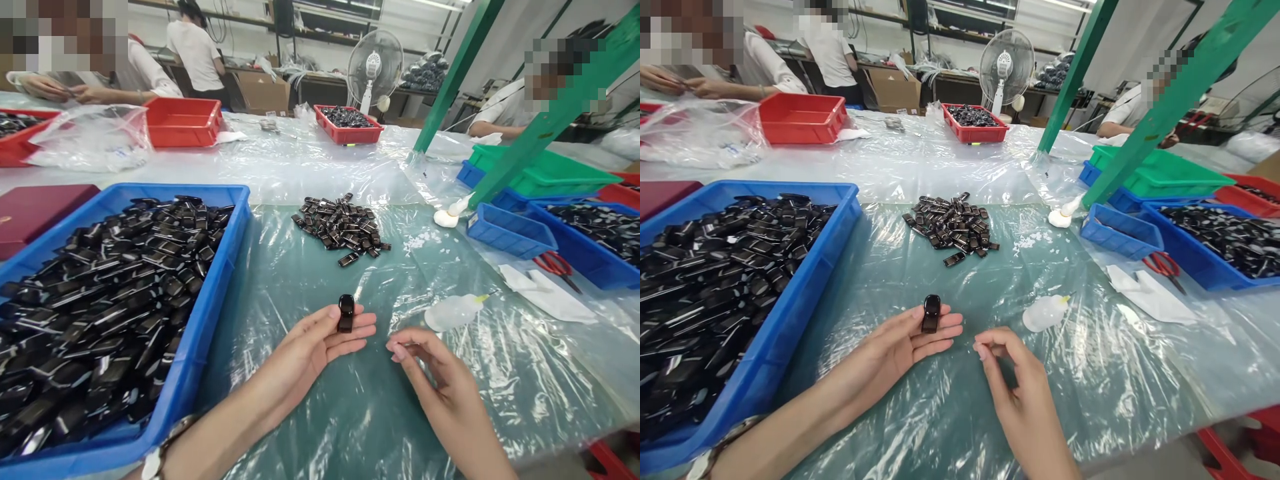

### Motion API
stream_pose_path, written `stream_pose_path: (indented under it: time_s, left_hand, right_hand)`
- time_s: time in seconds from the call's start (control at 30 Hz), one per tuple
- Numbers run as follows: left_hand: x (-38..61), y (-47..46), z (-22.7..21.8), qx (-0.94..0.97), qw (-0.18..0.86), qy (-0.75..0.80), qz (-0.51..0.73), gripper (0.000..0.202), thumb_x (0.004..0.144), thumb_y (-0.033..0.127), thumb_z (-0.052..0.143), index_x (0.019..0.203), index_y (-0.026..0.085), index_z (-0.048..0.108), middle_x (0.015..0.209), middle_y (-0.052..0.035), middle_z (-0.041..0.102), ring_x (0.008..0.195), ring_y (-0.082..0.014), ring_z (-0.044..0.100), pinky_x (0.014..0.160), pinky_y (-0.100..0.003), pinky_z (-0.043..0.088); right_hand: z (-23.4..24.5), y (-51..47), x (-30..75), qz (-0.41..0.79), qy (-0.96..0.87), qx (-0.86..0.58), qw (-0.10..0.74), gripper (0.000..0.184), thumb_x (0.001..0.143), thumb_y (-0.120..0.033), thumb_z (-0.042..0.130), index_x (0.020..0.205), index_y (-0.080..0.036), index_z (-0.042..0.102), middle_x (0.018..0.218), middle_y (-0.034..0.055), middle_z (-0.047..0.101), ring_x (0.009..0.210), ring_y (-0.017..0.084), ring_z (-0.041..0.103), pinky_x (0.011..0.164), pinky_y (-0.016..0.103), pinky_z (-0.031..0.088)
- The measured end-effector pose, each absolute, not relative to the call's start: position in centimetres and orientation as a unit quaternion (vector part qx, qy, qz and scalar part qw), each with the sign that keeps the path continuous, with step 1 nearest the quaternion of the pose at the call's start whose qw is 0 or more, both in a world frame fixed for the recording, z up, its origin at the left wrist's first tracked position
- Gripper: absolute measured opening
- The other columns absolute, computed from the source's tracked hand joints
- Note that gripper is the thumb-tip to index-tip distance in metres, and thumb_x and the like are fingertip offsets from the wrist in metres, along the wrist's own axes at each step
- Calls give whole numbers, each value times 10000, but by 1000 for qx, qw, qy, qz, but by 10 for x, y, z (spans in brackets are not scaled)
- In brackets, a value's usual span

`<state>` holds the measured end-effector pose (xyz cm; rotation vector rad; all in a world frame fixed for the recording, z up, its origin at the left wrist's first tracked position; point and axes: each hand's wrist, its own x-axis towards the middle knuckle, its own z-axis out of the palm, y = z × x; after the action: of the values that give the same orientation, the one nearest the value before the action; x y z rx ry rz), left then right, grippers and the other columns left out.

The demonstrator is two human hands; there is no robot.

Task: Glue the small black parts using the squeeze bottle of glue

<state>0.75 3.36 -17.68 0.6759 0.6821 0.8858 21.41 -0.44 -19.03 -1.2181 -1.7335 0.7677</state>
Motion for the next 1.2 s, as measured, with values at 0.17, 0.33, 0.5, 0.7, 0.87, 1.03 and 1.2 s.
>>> stream_pose_path:
  time_s: [0.17,0.33,0.5,0.7,0.87,1.03,1.2]
  left_hand:
    - [11,28,-176,530,643,397,385,337,1006,460,561,1197,200,659,1240,-56,644,1173,-192,599,1021,-281,472]
    - [14,16,-179,708,462,406,346,256,1043,376,499,1269,315,603,1239,24,632,1145,-162,593,929,-263,473]
    - [13,15,-182,747,386,384,380,229,1048,301,506,1267,317,571,1223,44,632,1143,-122,585,935,-223,466]
    - [11,16,-183,819,258,348,376,295,1033,170,520,1307,273,488,1227,48,617,1151,-88,550,979,-195,417]
    - [11,16,-184,842,209,343,361,316,1031,156,520,1324,249,449,1242,43,610,1150,-88,547,993,-214,406]
    - [11,14,-184,850,176,338,364,308,1023,130,519,1313,215,457,1228,10,623,1127,-116,567,980,-244,408]
    - [11,14,-183,850,180,337,362,310,1019,124,525,1309,210,456,1234,-3,621,1109,-129,572,959,-251,414]
  right_hand:
    - [-177,-7,207,586,-468,-440,493,172,1032,-371,655,981,-207,663,883,33,592,818,117,567,785,161,483]
    - [-175,-1,210,723,-421,-284,469,120,1075,-257,599,1013,-233,699,887,35,594,831,104,581,793,165,502]
    - [-177,1,212,724,-409,-294,471,115,1059,-252,628,983,-201,699,848,35,592,791,90,588,773,137,508]
    - [-180,2,213,753,-389,-265,459,132,1076,-228,594,995,-204,695,851,29,559,789,88,565,758,153,512]
    - [-181,2,213,752,-389,-272,457,123,1069,-226,606,986,-179,685,841,37,560,784,90,570,753,147,508]
    - [-182,1,213,765,-372,-262,455,121,1075,-223,593,996,-190,678,855,34,560,791,94,566,746,156,506]
    - [-185,-1,215,768,-368,-251,460,106,1072,-210,595,1003,-187,673,859,36,560,783,93,562,740,159,501]
